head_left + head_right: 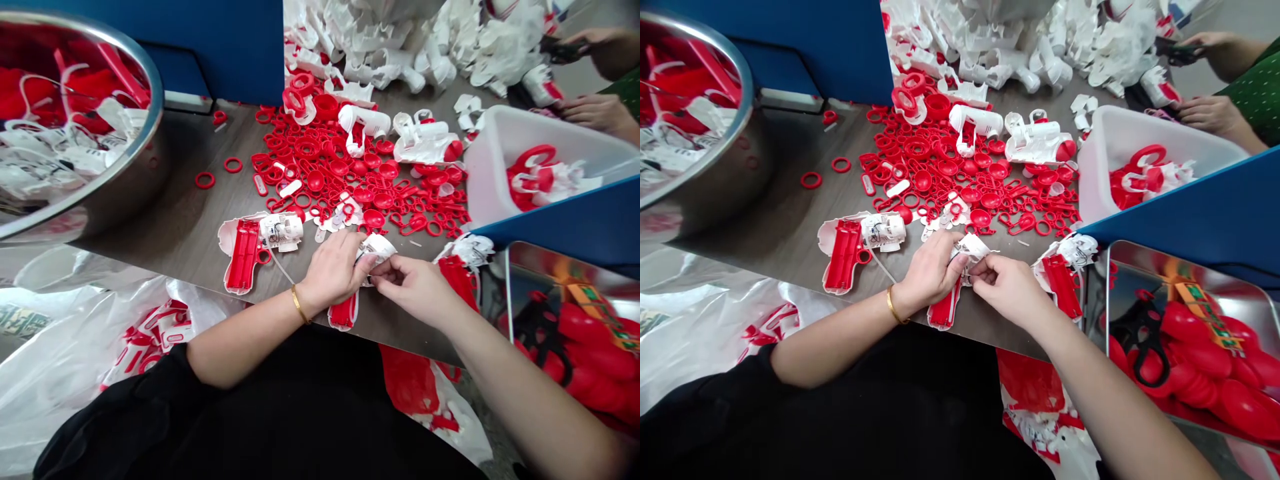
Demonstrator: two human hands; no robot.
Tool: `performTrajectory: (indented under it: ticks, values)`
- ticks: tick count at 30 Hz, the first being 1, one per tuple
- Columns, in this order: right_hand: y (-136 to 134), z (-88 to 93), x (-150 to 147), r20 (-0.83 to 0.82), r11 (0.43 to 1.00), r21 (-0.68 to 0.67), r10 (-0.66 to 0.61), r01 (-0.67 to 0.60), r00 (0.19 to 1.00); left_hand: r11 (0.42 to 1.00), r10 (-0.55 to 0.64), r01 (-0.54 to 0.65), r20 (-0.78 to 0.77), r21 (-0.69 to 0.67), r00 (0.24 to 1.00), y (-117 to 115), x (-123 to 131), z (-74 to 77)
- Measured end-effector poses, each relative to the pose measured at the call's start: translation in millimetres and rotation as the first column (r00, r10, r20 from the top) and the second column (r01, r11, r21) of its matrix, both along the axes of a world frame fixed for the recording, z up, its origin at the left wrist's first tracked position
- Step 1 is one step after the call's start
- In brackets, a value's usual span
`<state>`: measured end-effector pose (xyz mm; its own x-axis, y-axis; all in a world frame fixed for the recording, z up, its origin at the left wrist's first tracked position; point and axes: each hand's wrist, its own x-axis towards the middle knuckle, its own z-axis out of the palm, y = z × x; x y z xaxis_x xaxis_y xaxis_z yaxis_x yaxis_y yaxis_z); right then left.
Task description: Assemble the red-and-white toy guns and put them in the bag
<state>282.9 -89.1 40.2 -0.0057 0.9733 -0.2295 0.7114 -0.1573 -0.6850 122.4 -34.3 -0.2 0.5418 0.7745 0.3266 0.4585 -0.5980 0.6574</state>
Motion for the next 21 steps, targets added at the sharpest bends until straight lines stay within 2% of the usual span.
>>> performTrajectory:
  ticks: [3,5,6,8,11,13,14,15,17,18,19,20,21]
  values:
    - [-10,-0.9,-12,0.162,0.979,0.202,-0.011,-0.022,0.987,1.000,0.006,-0.006,0.025,0.015,1.000,1,-1,-2.2]
    - [-13,-2.3,-14,0.135,0.981,0.192,-0.040,0.014,0.990,1.000,0.008,-0.008,0.030,0.014,1.000,1,-1,-2.8]
    - [-12,-3.1,-12,0.072,0.991,0.121,-0.068,0.059,0.995,1.000,0.006,-0.007,0.028,0.013,1.000,1,-1,-3.0]
    - [-6,-4.8,-4,-0.108,0.986,-0.115,-0.136,0.124,0.985,1.000,-0.001,0.000,0.022,0.015,1.000,1,-1,-3.3]
    - [10,-6.0,10,-0.305,0.908,-0.412,-0.218,0.078,0.927,0.999,-0.015,0.015,-0.006,0.036,1.000,1,-2,-2.8]
    - [17,-4.9,15,-0.295,0.877,-0.479,-0.202,0.038,0.934,0.997,-0.023,0.026,-0.050,0.073,0.998,2,-3,-0.4]
    - [17,-3.8,15,-0.239,0.886,-0.460,-0.178,0.050,0.954,0.995,-0.033,0.040,-0.078,0.093,0.996,3,-4,1.9]
    - [15,-2.6,15,-0.164,0.920,-0.383,-0.157,0.084,0.974,0.992,-0.049,0.062,-0.111,0.110,0.993,3,-5,4.9]
    - [8,-0.6,14,0.019,0.991,-0.056,-0.121,0.122,0.992,0.984,-0.106,0.130,-0.183,0.126,0.978,2,-7,12.5]
    - [3,-0.1,13,0.109,0.988,0.139,-0.090,0.074,0.990,0.978,-0.139,0.167,-0.210,0.123,0.968,1,-9,16.7]
    - [-2,0.0,13,0.190,0.955,0.298,-0.040,-0.018,0.981,0.974,-0.166,0.195,-0.225,0.117,0.960,-1,-11,20.4]
    - [-6,-0.4,13,0.261,0.908,0.398,0.025,-0.131,0.965,0.972,-0.179,0.208,-0.227,0.111,0.957,-4,-13,23.5]
    - [-10,-1.0,13,0.323,0.867,0.442,0.088,-0.232,0.942,0.975,-0.175,0.200,-0.218,0.099,0.960,-8,-15,25.4]
